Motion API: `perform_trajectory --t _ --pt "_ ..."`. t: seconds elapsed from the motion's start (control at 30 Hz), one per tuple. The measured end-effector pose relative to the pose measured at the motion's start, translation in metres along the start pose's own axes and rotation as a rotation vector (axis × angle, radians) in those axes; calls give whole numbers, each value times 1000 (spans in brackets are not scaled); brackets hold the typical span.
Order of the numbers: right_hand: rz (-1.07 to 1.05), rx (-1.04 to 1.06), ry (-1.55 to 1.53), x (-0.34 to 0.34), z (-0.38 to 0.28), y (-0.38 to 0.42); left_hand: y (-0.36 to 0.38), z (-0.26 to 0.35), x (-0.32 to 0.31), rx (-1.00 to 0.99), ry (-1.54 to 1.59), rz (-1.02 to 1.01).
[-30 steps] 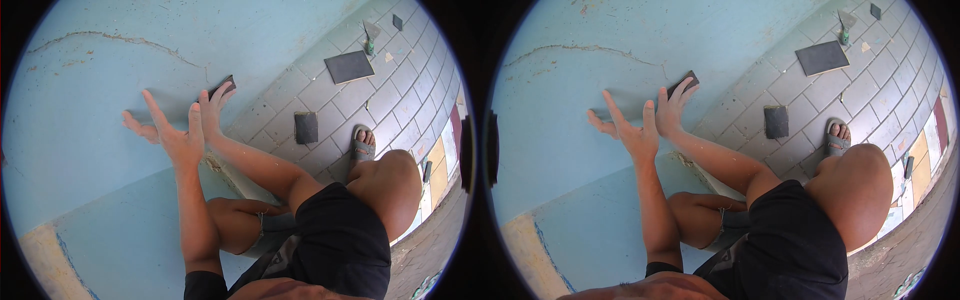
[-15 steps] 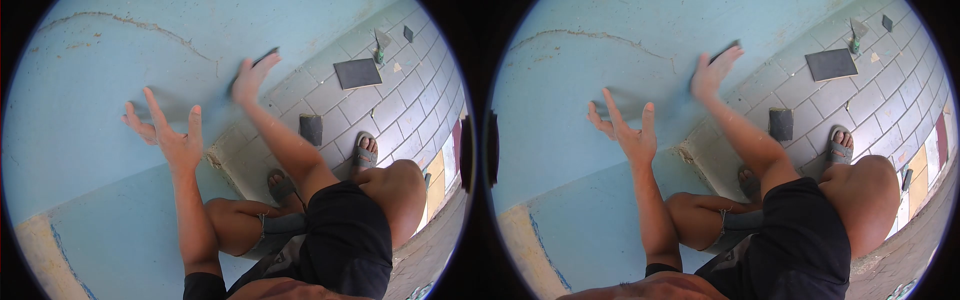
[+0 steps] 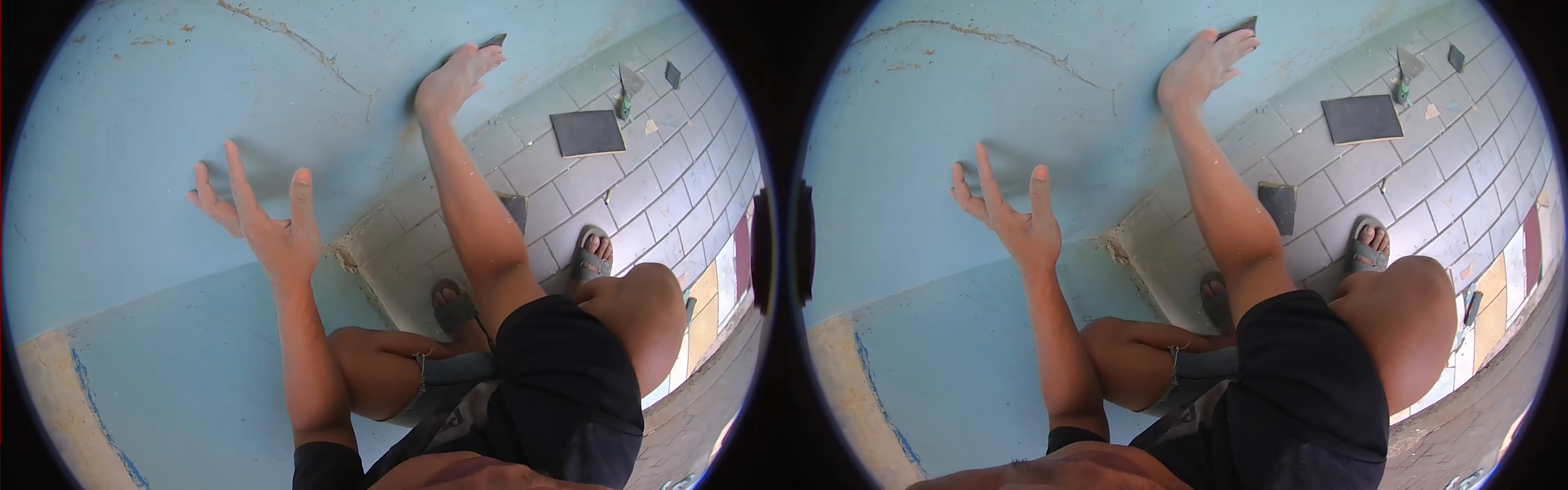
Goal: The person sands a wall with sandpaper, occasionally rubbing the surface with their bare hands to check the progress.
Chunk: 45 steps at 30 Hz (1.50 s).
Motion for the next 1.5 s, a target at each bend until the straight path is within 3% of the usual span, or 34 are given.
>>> perform_trajectory --t 0.03,0.1,0.17,0.27,0.33,0.43,0.6,0.7,0.77,0.83,0.93,1.07,1.17,1.3,1.4,1.5 --pt "59 30 -8 -3 -6 -7 -1 -1 -2 7 28 32" --pt "-300 261 93 -11 -2 81 -8 6 -7 -13 63 82" --pt "-644 262 261 0 27 139 -5 21 -16 22 -44 110" --pt "-556 317 277 5 14 98 -6 20 -13 35 43 87" --pt "-314 349 85 -6 -28 41 -1 9 -3 3 16 62" --pt "-249 400 85 -11 -63 0 -2 0 -2 -35 33 89" --pt "-486 425 337 8 43 114 -2 -2 -16 11 9 132" --pt "-555 293 329 18 24 109 -3 -7 -23 -11 -83 122" --pt "-425 285 223 7 -16 68 2 -10 -22 26 -111 125" --pt "-325 349 162 -4 -59 23 3 -16 -24 60 -89 119" --pt "-274 414 132 -12 -72 9 2 -21 -28 110 -114 114" --pt "-492 376 311 11 20 117 -2 -26 -56 200 -211 120" --pt "-582 293 376 21 21 118 -4 -30 -65 180 -298 149" --pt "-307 426 236 -3 -52 25 -2 -29 -61 166 -237 118" --pt "-243 412 167 -13 -54 25 0 -31 -64 154 -258 121" --pt "-445 382 260 0 6 110 -5 -30 -74 167 -223 179"
Point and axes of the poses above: each hand's wrist, its own y-axis away from the middle knuckle, its own x-axis out of the back of the hand, z = x × y, the point moved 3 cm from there along -y, towards the middle knuckle, and after that the axes turned 15 degrees about -y, right-handed, at the moved point
